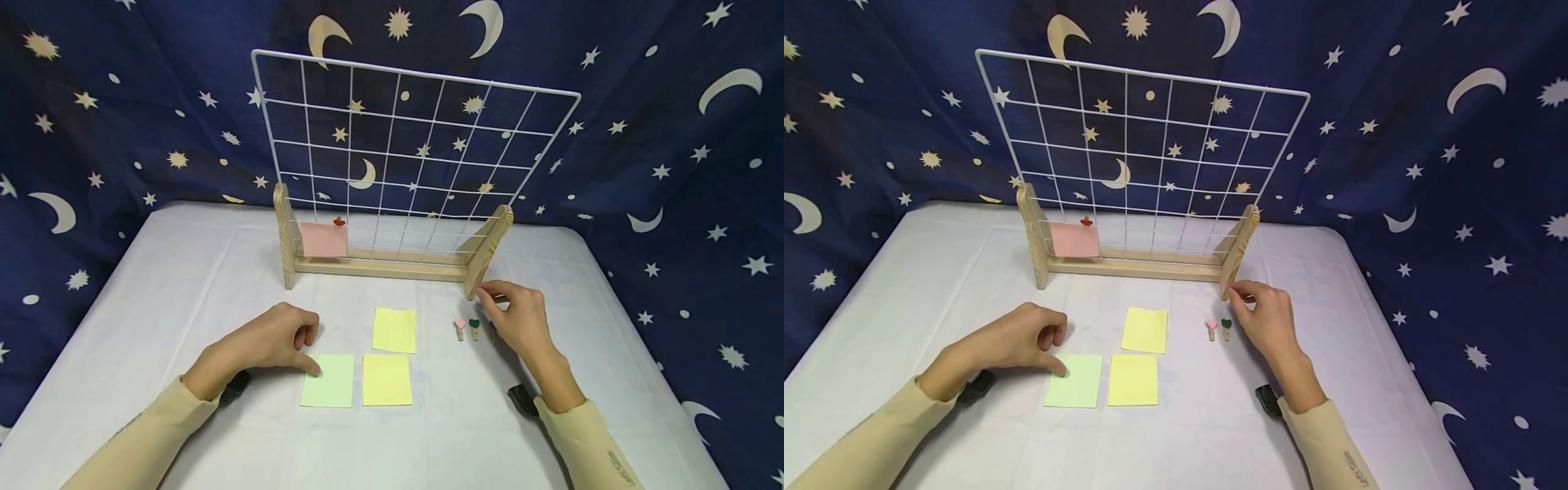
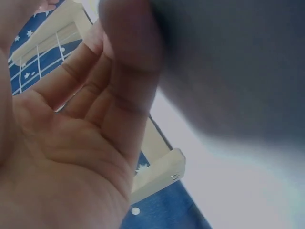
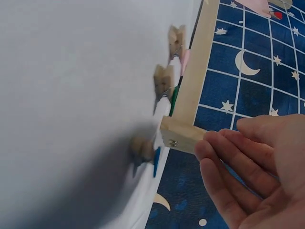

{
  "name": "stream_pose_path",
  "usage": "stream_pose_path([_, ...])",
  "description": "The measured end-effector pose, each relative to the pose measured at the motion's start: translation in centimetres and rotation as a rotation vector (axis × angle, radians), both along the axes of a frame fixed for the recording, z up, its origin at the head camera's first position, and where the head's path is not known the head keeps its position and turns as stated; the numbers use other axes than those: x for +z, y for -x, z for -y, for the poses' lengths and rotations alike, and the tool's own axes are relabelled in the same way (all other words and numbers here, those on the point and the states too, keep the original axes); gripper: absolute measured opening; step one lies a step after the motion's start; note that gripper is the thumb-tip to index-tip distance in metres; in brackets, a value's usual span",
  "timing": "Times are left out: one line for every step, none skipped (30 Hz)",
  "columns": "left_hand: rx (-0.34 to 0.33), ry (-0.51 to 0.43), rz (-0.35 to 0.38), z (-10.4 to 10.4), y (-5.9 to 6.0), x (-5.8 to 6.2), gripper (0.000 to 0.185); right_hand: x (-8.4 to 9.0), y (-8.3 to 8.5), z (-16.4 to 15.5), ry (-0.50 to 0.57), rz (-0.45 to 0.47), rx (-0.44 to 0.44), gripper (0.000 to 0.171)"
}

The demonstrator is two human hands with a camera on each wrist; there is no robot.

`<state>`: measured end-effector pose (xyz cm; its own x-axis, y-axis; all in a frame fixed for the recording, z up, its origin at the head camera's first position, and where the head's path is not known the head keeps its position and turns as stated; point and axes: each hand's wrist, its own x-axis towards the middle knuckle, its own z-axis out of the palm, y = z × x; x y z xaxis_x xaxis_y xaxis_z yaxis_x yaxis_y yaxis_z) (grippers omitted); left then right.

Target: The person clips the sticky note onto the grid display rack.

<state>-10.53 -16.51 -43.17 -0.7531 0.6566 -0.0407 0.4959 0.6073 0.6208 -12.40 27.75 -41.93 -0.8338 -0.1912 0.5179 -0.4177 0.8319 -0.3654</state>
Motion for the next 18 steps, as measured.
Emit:
stream_pose_path([-0.001,0.013,-0.01,-0.1,-0.1,0.0,0.046,-0.1,-0.1,-0.2,-0.003,0.003,-0.001,0.012])
stream_pose_path([-0.004,0.022,-0.018,-0.1,-0.2,0.1,0.046,-0.2,-0.2,-0.3,-0.004,0.009,-0.004,0.012])
stream_pose_path([-0.008,0.029,-0.025,-0.2,-0.3,0.1,0.047,-0.2,-0.3,-0.4,-0.004,0.012,-0.007,0.012])
stream_pose_path([-0.012,0.033,-0.032,-0.2,-0.3,0.2,0.047,-0.3,-0.3,-0.6,-0.006,0.012,-0.011,0.012])
stream_pose_path([-0.016,0.035,-0.038,-0.3,-0.4,0.3,0.047,-0.3,-0.4,-0.7,-0.007,0.012,-0.015,0.012])
stream_pose_path([-0.018,0.035,-0.038,-0.3,-0.4,0.3,0.046,-0.4,-0.5,-0.8,-0.008,0.01,-0.019,0.012])
stream_pose_path([-0.021,0.037,-0.036,-0.3,-0.4,0.3,0.046,-0.4,-0.5,-0.9,-0.009,0.008,-0.022,0.012])
stream_pose_path([-0.022,0.037,-0.032,-0.3,-0.5,0.4,0.045,-0.5,-0.6,-1.0,-0.008,0.007,-0.024,0.012])
stream_pose_path([-0.022,0.037,-0.026,-0.4,-0.5,0.4,0.044,-0.5,-0.6,-1.1,-0.009,0.006,-0.025,0.011])
stream_pose_path([-0.023,0.038,-0.02,-0.4,-0.5,0.4,0.043,-0.6,-0.7,-1.1,-0.008,0.007,-0.024,0.011])
stream_pose_path([-0.023,0.039,-0.013,-0.4,-0.6,0.5,0.042,-0.6,-0.7,-1.2,-0.007,0.01,-0.023,0.012])
stream_pose_path([-0.023,0.04,-0.006,-0.4,-0.6,0.5,0.041,-0.7,-0.7,-1.2,-0.005,0.014,-0.022,0.012])
stream_pose_path([-0.025,0.041,0.001,-0.5,-0.6,0.5,0.04,-0.8,-0.7,-1.3,-0.004,0.018,-0.02,0.012])
stream_pose_path([-0.026,0.04,0.009,-0.5,-0.7,0.5,0.039,-0.8,-0.8,-1.3,-0.001,0.021,-0.021,0.012])
stream_pose_path([-0.028,0.04,0.014,-0.5,-0.7,0.5,0.038,-0.9,-0.8,-1.4,0.001,0.022,-0.023,0.012])
stream_pose_path([-0.032,0.036,0.018,-0.6,-0.7,0.4,0.037,-0.9,-0.8,-1.4,0.003,0.023,-0.025,0.012])
stream_pose_path([-0.037,0.032,0.025,-0.6,-0.7,0.4,0.036,-1.0,-0.8,-1.5,0.004,0.021,-0.027,0.012])
stream_pose_path([-0.042,0.028,0.031,-0.6,-0.7,0.4,0.035,-1.0,-0.8,-1.5,0.005,0.019,-0.028,0.012])
